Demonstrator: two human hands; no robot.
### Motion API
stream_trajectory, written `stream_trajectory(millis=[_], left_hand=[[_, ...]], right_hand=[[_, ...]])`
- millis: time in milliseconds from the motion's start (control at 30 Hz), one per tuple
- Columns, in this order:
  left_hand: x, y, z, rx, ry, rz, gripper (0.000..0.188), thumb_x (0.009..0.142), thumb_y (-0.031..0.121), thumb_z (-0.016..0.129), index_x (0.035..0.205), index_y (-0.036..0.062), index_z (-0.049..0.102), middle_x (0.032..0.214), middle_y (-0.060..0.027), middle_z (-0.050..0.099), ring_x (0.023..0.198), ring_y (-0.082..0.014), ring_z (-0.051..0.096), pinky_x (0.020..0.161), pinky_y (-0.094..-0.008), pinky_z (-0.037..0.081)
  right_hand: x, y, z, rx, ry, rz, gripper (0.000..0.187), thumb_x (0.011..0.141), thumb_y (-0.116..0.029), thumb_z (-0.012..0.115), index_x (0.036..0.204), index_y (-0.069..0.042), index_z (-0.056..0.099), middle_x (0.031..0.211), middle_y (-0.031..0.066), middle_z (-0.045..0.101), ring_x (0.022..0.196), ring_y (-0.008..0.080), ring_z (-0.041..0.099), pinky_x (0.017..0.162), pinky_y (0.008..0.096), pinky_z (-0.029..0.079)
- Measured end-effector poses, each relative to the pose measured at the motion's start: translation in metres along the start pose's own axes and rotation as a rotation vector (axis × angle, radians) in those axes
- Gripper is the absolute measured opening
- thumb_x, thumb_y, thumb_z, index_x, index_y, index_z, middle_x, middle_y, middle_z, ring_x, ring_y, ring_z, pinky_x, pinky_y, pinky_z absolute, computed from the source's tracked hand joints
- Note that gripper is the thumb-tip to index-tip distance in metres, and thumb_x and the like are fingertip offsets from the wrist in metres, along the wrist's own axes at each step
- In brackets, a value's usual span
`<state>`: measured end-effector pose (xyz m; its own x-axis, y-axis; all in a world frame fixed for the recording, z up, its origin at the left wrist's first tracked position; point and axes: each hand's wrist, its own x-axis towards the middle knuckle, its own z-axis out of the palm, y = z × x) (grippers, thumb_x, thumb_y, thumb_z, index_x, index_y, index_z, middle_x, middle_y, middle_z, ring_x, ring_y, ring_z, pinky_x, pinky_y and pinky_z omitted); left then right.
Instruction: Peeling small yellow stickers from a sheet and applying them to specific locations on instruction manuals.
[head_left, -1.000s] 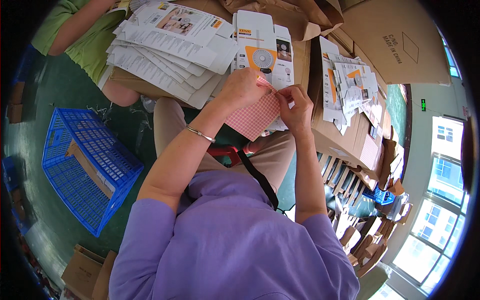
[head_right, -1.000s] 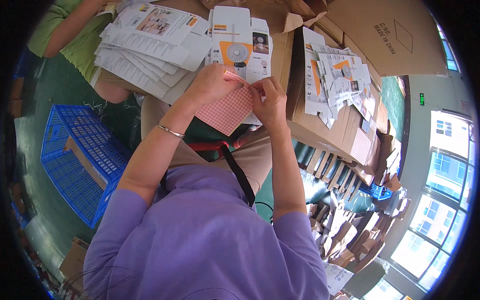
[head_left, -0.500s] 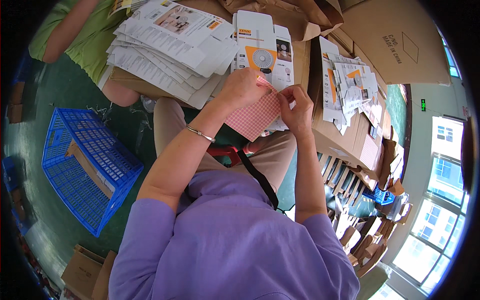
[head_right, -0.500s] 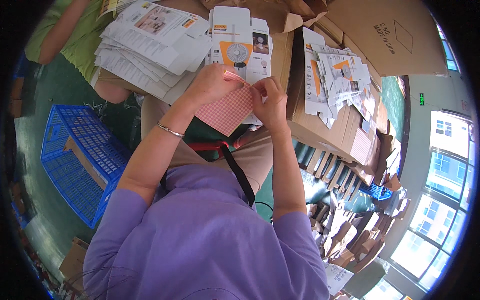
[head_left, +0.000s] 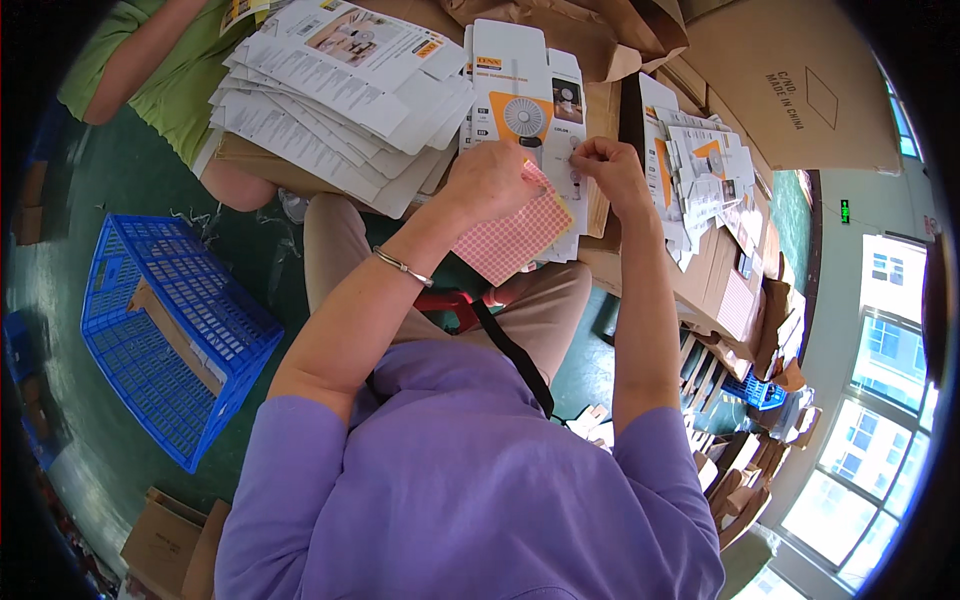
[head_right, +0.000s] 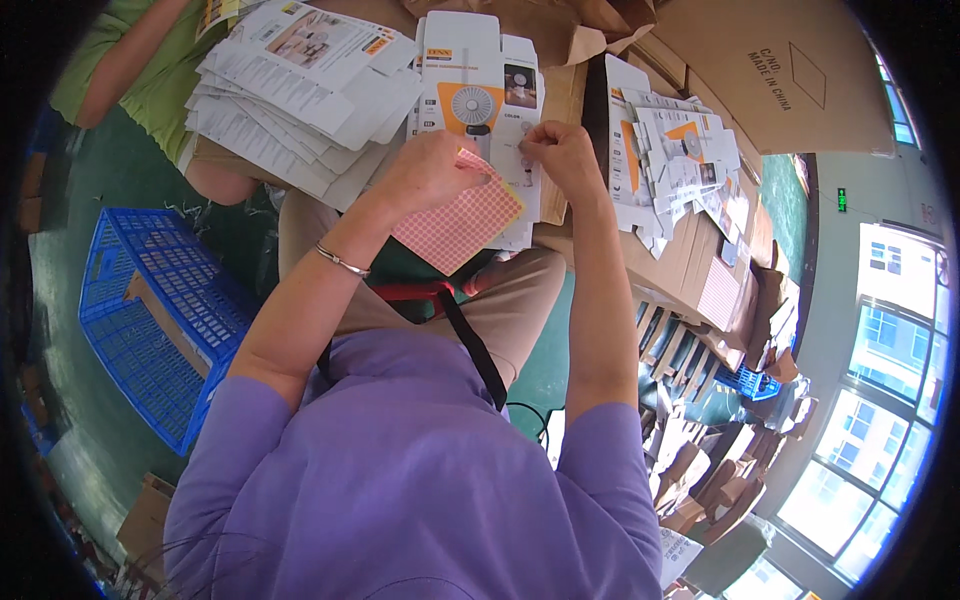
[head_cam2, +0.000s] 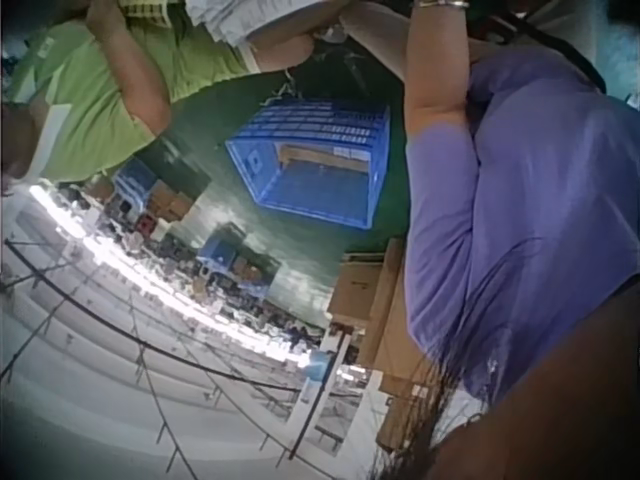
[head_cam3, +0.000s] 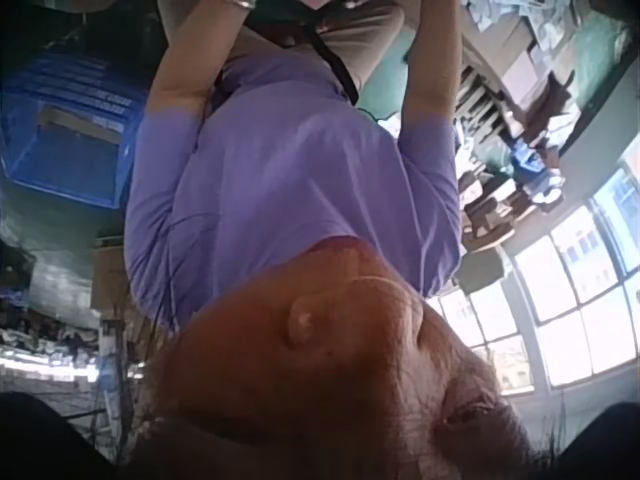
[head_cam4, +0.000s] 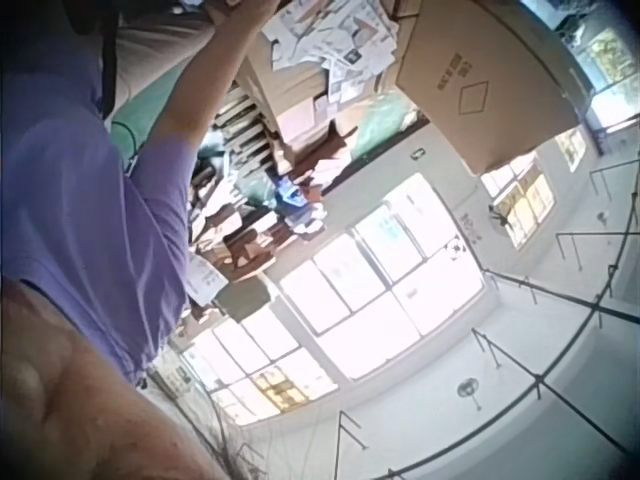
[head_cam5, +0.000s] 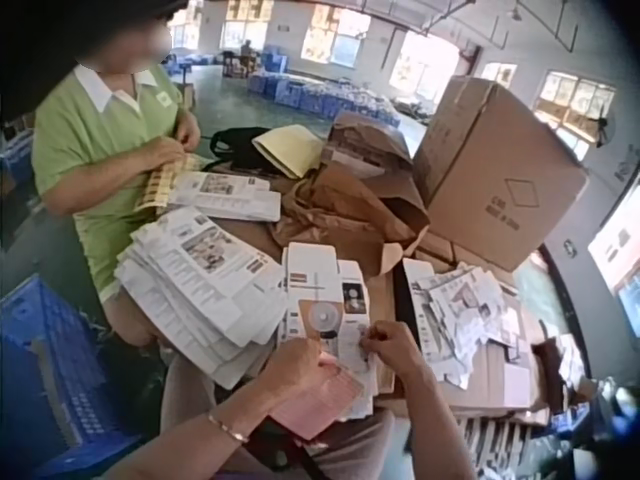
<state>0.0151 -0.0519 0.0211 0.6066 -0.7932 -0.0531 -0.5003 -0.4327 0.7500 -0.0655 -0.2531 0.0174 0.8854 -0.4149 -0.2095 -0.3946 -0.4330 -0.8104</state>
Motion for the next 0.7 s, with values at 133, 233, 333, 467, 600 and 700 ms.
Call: stream_trajectory(millis=[133, 233, 333, 467, 600, 700], left_hand=[[0.001, -0.002, -0.002, -0.026, -0.042, -0.007, 0.018, 0.074, 0.025, 0.066, 0.085, 0.0105, 0.07, 0.079, -0.0149, 0.067, 0.079, -0.0311, 0.065, 0.072, -0.041, 0.052], [0.0, -0.001, -0.002, -0.014, -0.04, -0.006, 0.019, 0.074, 0.025, 0.067, 0.085, 0.0103, 0.07, 0.079, -0.0148, 0.067, 0.08, -0.0309, 0.065, 0.073, -0.0408, 0.052], [0.0, -0.002, -0.001, -0.013, -0.039, -0.001, 0.019, 0.074, 0.026, 0.067, 0.085, 0.0102, 0.07, 0.079, -0.0148, 0.067, 0.08, -0.0307, 0.065, 0.073, -0.0405, 0.052], [0.001, -0.003, 0.003, -0.038, 0.013, 0.041, 0.019, 0.073, 0.023, 0.069, 0.081, 0.0059, 0.068, 0.075, -0.0176, 0.064, 0.075, -0.0338, 0.063, 0.068, -0.0407, 0.049], [-0.001, -0.004, 0.003, -0.065, 0.013, 0.04, 0.019, 0.073, 0.023, 0.069, 0.081, 0.0058, 0.068, 0.075, -0.0176, 0.064, 0.074, -0.0335, 0.063, 0.068, -0.0405, 0.049], [0.0, -0.005, 0.003, -0.081, 0.033, 0.036, 0.02, 0.073, 0.024, 0.07, 0.081, 0.0058, 0.068, 0.075, -0.0172, 0.064, 0.074, -0.0331, 0.063, 0.067, -0.0402, 0.05]], right_hand=[[-0.001, -0.008, 0.003, -0.002, 0.007, 0.04, 0.006, 0.076, -0.003, 0.068, 0.08, 0.002, 0.065, 0.07, 0.0001, 0.06, 0.066, 0.0068, 0.052, 0.064, 0.0212, 0.042], [0.0, -0.006, 0.005, 0.013, 0.027, 0.041, 0.007, 0.074, -0.004, 0.069, 0.078, 0.001, 0.065, 0.069, 0.0004, 0.06, 0.064, 0.0072, 0.051, 0.062, 0.0224, 0.043], [-0.001, -0.004, 0.006, 0.023, 0.032, 0.035, 0.007, 0.074, -0.003, 0.069, 0.078, 0.001, 0.065, 0.068, 0.0004, 0.06, 0.063, 0.0072, 0.051, 0.061, 0.0224, 0.043], [0.002, 0.0, 0.009, -0.037, 0.037, 0.046, 0.009, 0.075, -0.005, 0.07, 0.078, 0.001, 0.065, 0.069, 0.0012, 0.06, 0.063, 0.0065, 0.051, 0.059, 0.0219, 0.042], [0.003, -0.011, 0.01, -0.271, 0.061, 0.051, 0.014, 0.073, -0.009, 0.072, 0.078, 0.001, 0.064, 0.068, 0.0021, 0.06, 0.061, 0.0072, 0.05, 0.056, 0.0222, 0.042], [0.003, -0.004, 0.007, -0.357, 0.159, 0.072, 0.019, 0.073, -0.013, 0.074, 0.08, 0.0, 0.062, 0.068, 0.003, 0.06, 0.058, 0.0089, 0.052, 0.054, 0.0232, 0.043]])
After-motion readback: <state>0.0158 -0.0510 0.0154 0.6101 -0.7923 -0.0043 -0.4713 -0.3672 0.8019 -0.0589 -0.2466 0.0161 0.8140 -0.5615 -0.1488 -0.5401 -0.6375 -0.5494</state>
